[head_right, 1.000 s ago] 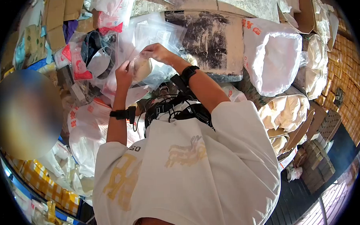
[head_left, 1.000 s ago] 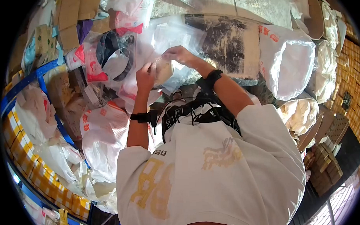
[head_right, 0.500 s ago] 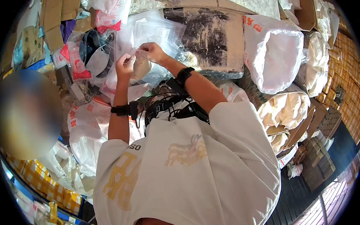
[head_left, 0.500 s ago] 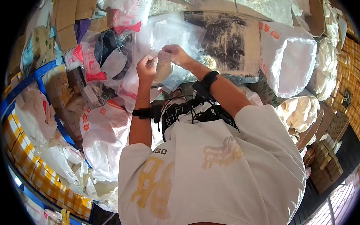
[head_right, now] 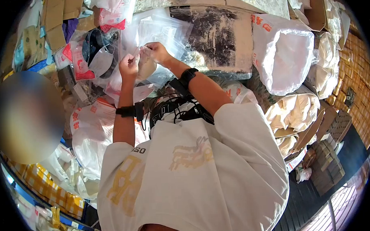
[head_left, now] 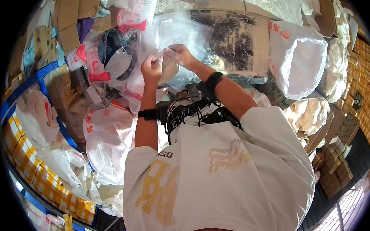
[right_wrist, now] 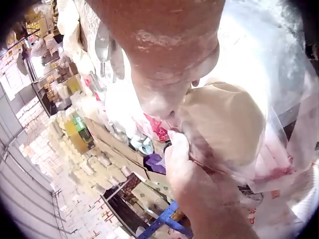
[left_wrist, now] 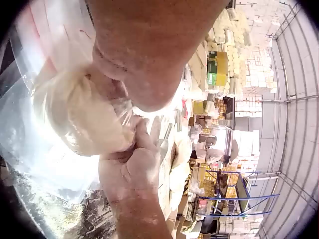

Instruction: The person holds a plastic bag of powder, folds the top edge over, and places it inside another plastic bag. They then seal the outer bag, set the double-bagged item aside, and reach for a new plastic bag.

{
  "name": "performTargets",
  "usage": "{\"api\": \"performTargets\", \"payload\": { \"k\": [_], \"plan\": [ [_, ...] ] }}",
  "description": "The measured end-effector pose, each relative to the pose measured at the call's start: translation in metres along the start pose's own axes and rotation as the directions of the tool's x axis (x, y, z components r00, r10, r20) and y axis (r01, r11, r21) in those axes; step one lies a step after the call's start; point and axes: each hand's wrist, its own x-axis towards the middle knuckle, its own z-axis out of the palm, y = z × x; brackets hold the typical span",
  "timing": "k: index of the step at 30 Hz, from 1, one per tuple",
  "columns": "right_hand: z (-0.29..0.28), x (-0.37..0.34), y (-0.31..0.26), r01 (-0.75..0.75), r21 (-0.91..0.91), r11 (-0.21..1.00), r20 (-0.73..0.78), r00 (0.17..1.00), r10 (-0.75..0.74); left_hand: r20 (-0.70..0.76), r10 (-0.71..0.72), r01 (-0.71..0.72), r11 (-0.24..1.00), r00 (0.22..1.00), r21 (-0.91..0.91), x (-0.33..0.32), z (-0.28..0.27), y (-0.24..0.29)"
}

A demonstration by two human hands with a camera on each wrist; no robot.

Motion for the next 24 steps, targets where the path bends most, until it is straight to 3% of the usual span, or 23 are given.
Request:
{"api": "performTargets", "payload": {
  "k": [2,5,11,14,18,21,24],
  "plan": [
    [0.001,0.003,0.006,-0.029,0.122,0.992,-0.012,0.999,0.031,-0.003,0.036,-0.036,0.999,0.999,-0.017,0.003,0.002,-0.003],
    [0.001,-0.002,0.008,0.152,0.109,0.982,0.116,0.98,-0.164,0.046,0.069,-0.065,0.993,0.997,-0.097,0.007,0.002,-0.005],
    [0.018,-0.001,0.016,0.087,0.068,0.994,-0.1,0.992,-0.08,0.072,-0.051,0.056,0.996,0.996,-0.075,0.008,0.001,-0.014],
    [0.02,-0.004,0.004,0.047,0.129,0.99,-0.131,0.991,-0.03,-0.035,-0.144,0.129,0.955,0.989,-0.267,0.007,0.005,-0.017],
    [0.015,0.003,0.017,0.141,-0.05,0.989,-0.163,0.976,-0.147,0.099,-0.155,0.169,0.976,0.983,-0.141,0.004,-0.014,-0.015],
    [0.012,0.002,0.014,0.192,-0.163,0.968,-0.138,0.967,-0.215,0.102,-0.154,0.165,0.981,0.983,-0.105,0.004,-0.02,0.018],
    [0.015,0.0,0.009,0.163,-0.209,0.964,-0.16,0.967,-0.198,0.014,-0.093,0.092,0.995,0.996,0.042,0.002,-0.01,0.032]
  ]
}}
